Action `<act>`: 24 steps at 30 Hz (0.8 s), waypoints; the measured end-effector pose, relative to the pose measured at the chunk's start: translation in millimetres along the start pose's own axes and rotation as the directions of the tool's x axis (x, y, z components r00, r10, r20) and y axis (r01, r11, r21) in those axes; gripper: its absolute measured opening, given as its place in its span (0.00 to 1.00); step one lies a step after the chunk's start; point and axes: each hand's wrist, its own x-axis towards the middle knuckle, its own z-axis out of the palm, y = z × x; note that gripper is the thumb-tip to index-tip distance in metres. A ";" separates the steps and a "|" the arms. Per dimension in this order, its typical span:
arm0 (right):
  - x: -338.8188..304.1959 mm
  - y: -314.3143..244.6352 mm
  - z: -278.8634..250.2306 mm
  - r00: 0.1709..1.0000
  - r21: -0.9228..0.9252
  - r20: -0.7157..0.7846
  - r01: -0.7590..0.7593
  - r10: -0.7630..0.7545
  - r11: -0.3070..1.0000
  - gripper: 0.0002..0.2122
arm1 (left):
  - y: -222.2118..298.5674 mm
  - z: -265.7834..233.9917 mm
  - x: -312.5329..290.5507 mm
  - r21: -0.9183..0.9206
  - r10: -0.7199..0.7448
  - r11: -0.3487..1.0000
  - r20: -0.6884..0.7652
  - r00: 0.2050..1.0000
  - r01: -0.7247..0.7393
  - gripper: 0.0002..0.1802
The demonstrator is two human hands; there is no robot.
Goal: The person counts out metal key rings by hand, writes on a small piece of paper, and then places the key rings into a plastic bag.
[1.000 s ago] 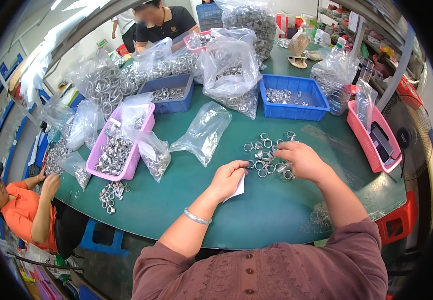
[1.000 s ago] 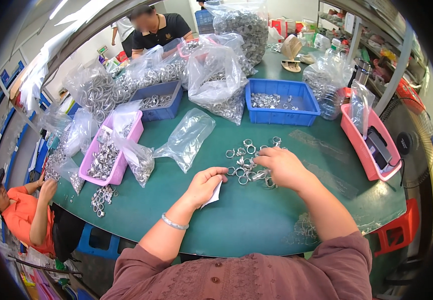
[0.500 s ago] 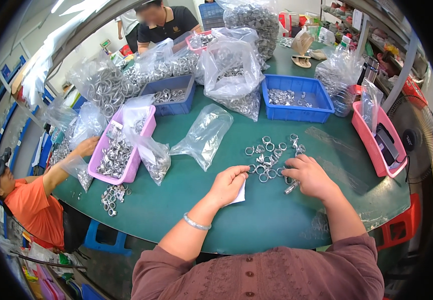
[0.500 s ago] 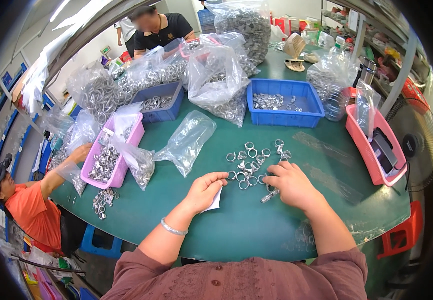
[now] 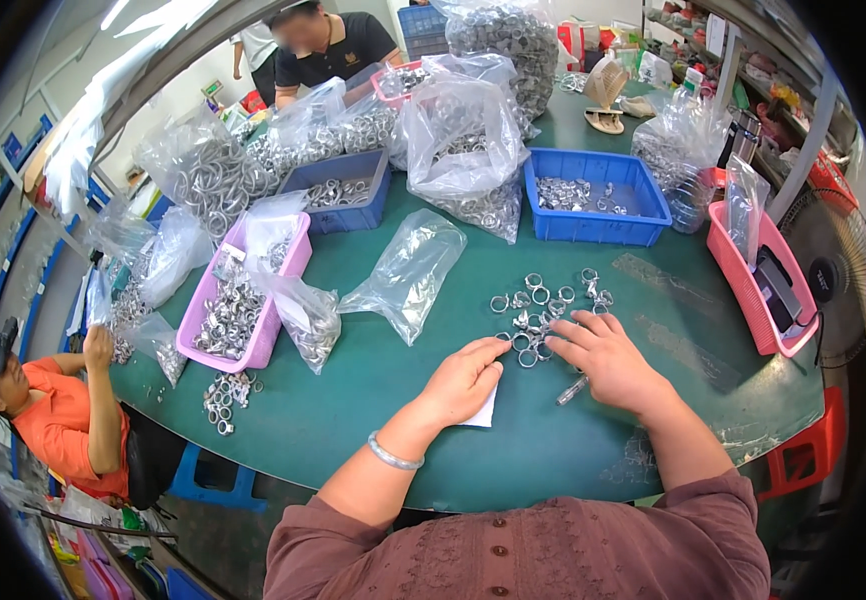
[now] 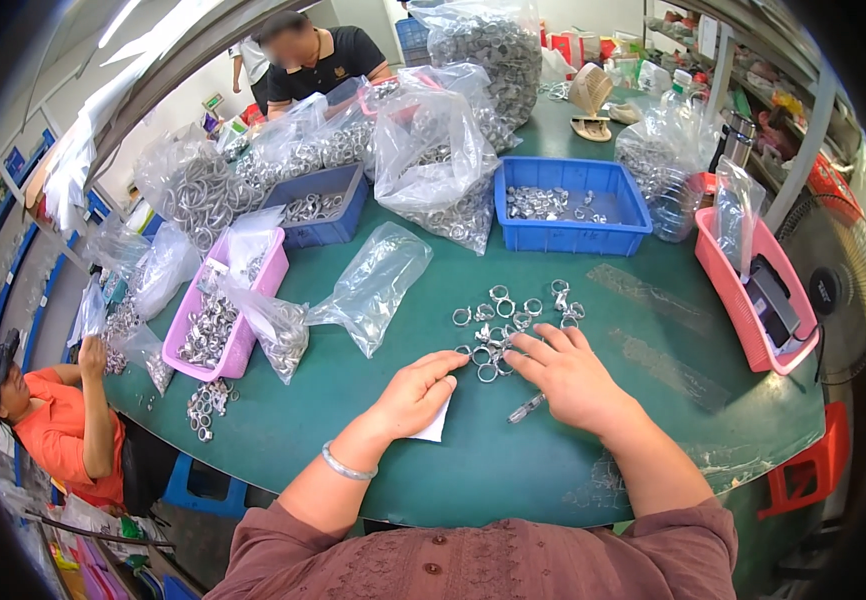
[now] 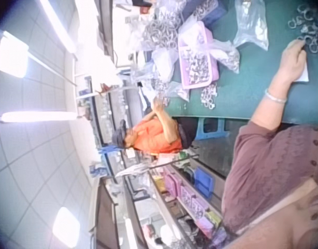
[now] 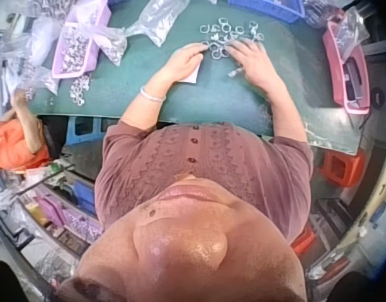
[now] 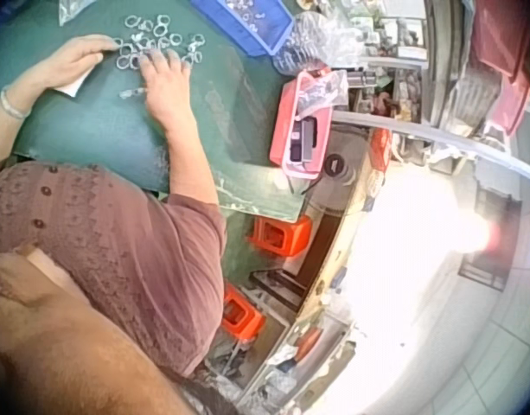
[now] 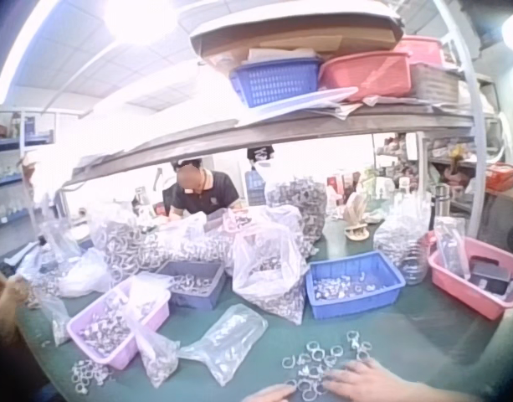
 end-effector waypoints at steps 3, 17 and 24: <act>2.0 -5.0 3.9 1.000 -0.031 0.012 0.010 -0.010 0.999 0.20 | 2.5 -0.2 -0.6 0.044 0.002 0.999 -0.007 1.000 -0.001 0.17; 6.5 -11.1 5.4 0.998 0.010 0.059 0.036 -0.036 0.999 0.22 | -0.5 2.2 -1.7 0.122 0.004 0.993 0.014 1.000 -0.006 0.16; 5.8 -11.1 4.0 0.996 0.001 0.078 0.041 -0.041 0.999 0.20 | 3.2 1.0 -3.4 0.149 -0.003 0.989 0.002 1.000 0.003 0.16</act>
